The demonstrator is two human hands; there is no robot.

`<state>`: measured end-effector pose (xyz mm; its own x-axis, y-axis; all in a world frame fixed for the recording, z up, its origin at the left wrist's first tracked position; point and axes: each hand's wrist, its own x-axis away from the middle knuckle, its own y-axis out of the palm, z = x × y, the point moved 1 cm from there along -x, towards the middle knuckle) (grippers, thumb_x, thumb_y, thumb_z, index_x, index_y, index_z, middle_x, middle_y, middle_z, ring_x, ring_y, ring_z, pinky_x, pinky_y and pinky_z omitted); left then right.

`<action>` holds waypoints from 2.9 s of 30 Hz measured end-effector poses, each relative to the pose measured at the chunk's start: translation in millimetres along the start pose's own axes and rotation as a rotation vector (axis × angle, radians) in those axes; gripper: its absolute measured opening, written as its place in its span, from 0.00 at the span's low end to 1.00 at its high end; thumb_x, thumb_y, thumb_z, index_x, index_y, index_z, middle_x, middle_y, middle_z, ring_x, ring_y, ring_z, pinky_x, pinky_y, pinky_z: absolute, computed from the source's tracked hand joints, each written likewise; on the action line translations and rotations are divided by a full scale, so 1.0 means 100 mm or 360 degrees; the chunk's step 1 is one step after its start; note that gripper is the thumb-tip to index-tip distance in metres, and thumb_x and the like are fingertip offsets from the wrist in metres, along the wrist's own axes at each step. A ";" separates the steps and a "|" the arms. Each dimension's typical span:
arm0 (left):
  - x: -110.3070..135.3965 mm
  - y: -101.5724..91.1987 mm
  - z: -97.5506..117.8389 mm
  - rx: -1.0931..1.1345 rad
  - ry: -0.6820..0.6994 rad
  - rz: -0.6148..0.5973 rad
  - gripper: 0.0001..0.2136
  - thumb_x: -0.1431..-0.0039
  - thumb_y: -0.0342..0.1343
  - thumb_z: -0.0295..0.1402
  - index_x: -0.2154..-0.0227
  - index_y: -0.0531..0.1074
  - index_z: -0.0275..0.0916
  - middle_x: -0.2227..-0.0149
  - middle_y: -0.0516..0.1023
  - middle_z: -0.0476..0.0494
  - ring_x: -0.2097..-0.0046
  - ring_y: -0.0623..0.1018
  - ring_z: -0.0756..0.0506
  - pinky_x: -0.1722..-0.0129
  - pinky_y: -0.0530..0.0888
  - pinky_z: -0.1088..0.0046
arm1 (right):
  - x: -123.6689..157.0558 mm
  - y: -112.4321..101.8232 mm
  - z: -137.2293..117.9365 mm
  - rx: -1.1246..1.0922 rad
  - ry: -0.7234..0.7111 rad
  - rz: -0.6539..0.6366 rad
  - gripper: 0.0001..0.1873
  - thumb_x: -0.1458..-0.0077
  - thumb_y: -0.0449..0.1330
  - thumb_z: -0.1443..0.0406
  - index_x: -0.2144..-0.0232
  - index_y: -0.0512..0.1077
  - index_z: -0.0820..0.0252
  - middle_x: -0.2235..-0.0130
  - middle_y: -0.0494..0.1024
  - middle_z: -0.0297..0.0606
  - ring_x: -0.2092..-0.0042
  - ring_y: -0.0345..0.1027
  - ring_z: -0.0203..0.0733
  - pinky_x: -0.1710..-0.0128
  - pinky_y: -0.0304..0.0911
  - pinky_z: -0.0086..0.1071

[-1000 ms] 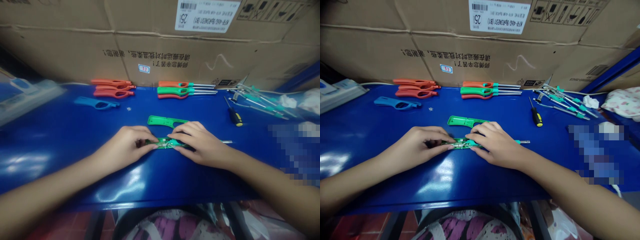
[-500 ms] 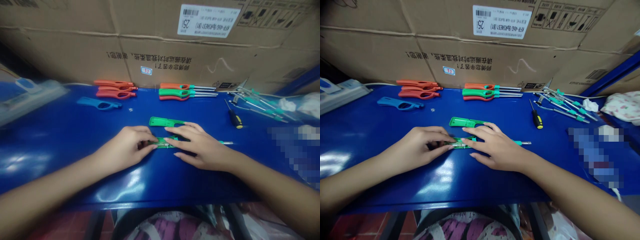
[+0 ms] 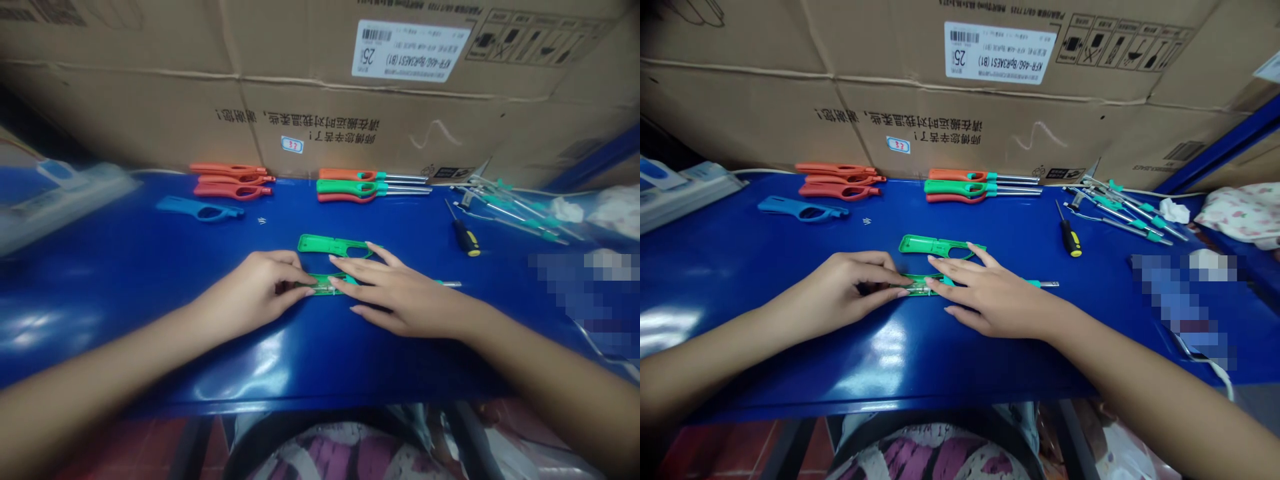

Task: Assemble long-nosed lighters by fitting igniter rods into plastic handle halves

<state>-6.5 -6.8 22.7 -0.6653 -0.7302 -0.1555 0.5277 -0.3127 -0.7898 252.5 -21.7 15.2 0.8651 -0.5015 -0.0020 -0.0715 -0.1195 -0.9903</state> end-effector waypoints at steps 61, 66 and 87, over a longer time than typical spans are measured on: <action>-0.01 0.00 -0.02 -0.0027 -0.0011 0.0013 0.09 0.36 0.59 0.31 0.57 0.83 0.40 0.62 0.80 0.44 0.65 0.79 0.49 0.65 0.75 0.73 | 0.01 0.02 0.18 -0.0195 0.0233 0.0541 0.10 0.35 0.59 0.62 0.54 0.77 0.59 0.59 0.82 0.38 0.57 0.74 0.41 0.53 0.59 0.38; -0.01 0.01 -0.03 -0.0017 0.0040 0.0027 0.10 0.36 0.58 0.31 0.56 0.82 0.40 0.61 0.80 0.43 0.63 0.80 0.48 0.61 0.76 0.72 | 0.01 -0.02 0.14 0.0050 0.0085 0.0573 0.12 0.32 0.55 0.64 0.55 0.78 0.62 0.60 0.83 0.42 0.58 0.75 0.42 0.53 0.59 0.41; 0.00 0.09 -0.04 0.0007 0.0069 0.0073 0.09 0.35 0.58 0.31 0.56 0.81 0.39 0.61 0.79 0.43 0.64 0.78 0.50 0.67 0.75 0.76 | -0.04 -0.01 -0.03 0.0344 0.0284 0.0557 0.11 0.35 0.57 0.63 0.61 0.79 0.59 0.69 0.79 0.35 0.65 0.69 0.41 0.64 0.52 0.37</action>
<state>-4.0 -7.5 13.8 -0.6625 -0.7169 -0.2171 0.5604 -0.2822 -0.7786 247.7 -21.9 16.3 0.7067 -0.6224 -0.3366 -0.2228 0.2557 -0.9407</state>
